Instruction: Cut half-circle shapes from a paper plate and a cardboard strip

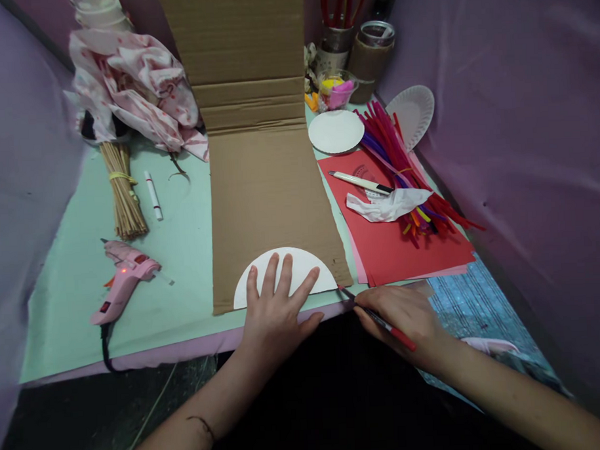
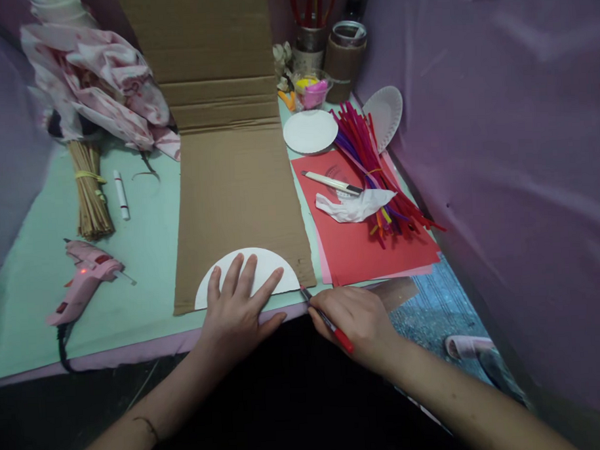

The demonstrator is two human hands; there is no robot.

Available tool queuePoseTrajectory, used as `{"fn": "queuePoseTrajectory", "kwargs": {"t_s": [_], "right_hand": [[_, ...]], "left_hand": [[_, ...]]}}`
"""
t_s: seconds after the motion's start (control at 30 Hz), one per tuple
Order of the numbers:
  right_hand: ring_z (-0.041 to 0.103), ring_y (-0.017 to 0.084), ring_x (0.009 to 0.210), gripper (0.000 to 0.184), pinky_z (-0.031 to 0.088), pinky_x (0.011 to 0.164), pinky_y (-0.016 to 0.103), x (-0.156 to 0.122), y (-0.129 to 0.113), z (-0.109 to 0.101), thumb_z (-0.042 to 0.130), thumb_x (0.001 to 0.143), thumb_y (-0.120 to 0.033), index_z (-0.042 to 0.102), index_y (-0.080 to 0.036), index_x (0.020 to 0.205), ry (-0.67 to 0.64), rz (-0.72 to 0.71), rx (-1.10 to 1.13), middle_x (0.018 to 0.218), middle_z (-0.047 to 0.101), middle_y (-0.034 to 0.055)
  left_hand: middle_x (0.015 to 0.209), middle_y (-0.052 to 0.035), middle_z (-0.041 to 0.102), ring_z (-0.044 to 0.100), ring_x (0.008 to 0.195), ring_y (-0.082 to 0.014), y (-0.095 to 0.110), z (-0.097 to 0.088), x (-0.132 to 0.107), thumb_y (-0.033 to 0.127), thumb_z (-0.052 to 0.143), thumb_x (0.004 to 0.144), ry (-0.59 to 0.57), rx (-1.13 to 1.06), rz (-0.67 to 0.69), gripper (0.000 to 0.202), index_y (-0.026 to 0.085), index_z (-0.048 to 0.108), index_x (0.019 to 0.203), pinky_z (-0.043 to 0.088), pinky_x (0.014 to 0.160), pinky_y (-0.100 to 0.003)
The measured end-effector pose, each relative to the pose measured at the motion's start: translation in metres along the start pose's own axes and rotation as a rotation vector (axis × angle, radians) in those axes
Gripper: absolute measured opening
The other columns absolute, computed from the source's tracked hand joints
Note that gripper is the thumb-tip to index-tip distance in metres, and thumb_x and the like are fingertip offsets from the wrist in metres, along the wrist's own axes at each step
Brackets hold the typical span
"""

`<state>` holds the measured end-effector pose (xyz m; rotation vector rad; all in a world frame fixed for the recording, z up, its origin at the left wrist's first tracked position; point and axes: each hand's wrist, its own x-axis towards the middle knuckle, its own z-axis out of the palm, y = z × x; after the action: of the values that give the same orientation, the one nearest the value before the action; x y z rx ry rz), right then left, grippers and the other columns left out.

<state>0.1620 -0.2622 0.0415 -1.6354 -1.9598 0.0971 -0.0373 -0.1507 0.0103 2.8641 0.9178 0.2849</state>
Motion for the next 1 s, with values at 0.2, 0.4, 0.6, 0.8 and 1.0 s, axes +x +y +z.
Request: {"fn": "queuePoseTrajectory", "kwargs": {"t_s": [0.2, 0.4, 0.6, 0.8, 1.0], "right_hand": [[0.065, 0.013, 0.062, 0.007, 0.047, 0.058, 0.025, 0.002, 0.0, 0.0, 0.055, 0.089, -0.015, 0.06, -0.019, 0.09, -0.041, 0.046, 0.052, 0.073, 0.069, 0.0004], [0.063, 0.014, 0.06, 0.009, 0.048, 0.061, 0.027, 0.0, -0.009, -0.017, 0.056, 0.087, -0.014, 0.058, -0.022, 0.089, -0.015, 0.062, 0.139, 0.069, 0.067, -0.0006], [0.067, 0.017, 0.073, 0.032, 0.05, 0.068, 0.029, -0.006, -0.001, -0.015, 0.055, 0.086, -0.007, 0.056, -0.02, 0.115, 0.07, 0.024, 0.13, 0.086, 0.071, 0.0042], [0.064, 0.022, 0.096, 0.038, 0.052, 0.079, 0.038, -0.003, 0.019, 0.017, 0.05, 0.09, -0.007, 0.051, -0.019, 0.126, 0.068, 0.08, 0.114, 0.105, 0.07, 0.0104], [0.057, 0.027, 0.116, 0.038, 0.049, 0.09, 0.047, -0.002, 0.025, 0.034, 0.051, 0.09, -0.007, 0.05, -0.018, 0.126, 0.016, 0.065, 0.065, 0.125, 0.064, 0.014]], "left_hand": [[0.146, -0.0176, 0.041, 0.031, 0.137, -0.0404, 0.0, -0.001, 0.0, 0.056, 0.061, 0.078, -0.012, -0.001, -0.005, 0.068, 0.034, 0.044, 0.14, 0.018, 0.108, -0.063], [0.146, -0.0176, 0.041, 0.031, 0.137, -0.0403, 0.0, 0.0, 0.0, 0.056, 0.06, 0.079, -0.007, -0.002, -0.002, 0.068, 0.034, 0.043, 0.141, 0.017, 0.108, -0.063], [0.147, -0.0171, 0.041, 0.032, 0.137, -0.04, 0.0, 0.0, -0.001, 0.057, 0.06, 0.079, 0.001, 0.002, -0.004, 0.068, 0.034, 0.043, 0.141, 0.016, 0.109, -0.062], [0.147, -0.018, 0.04, 0.031, 0.137, -0.0394, -0.001, 0.001, -0.002, 0.058, 0.059, 0.078, 0.004, 0.015, 0.001, 0.068, 0.035, 0.043, 0.14, 0.017, 0.109, -0.063], [0.145, -0.0173, 0.044, 0.035, 0.136, -0.0386, 0.001, 0.001, 0.0, 0.055, 0.058, 0.081, 0.046, 0.003, 0.002, 0.061, 0.033, 0.048, 0.137, 0.02, 0.108, -0.063]]}}
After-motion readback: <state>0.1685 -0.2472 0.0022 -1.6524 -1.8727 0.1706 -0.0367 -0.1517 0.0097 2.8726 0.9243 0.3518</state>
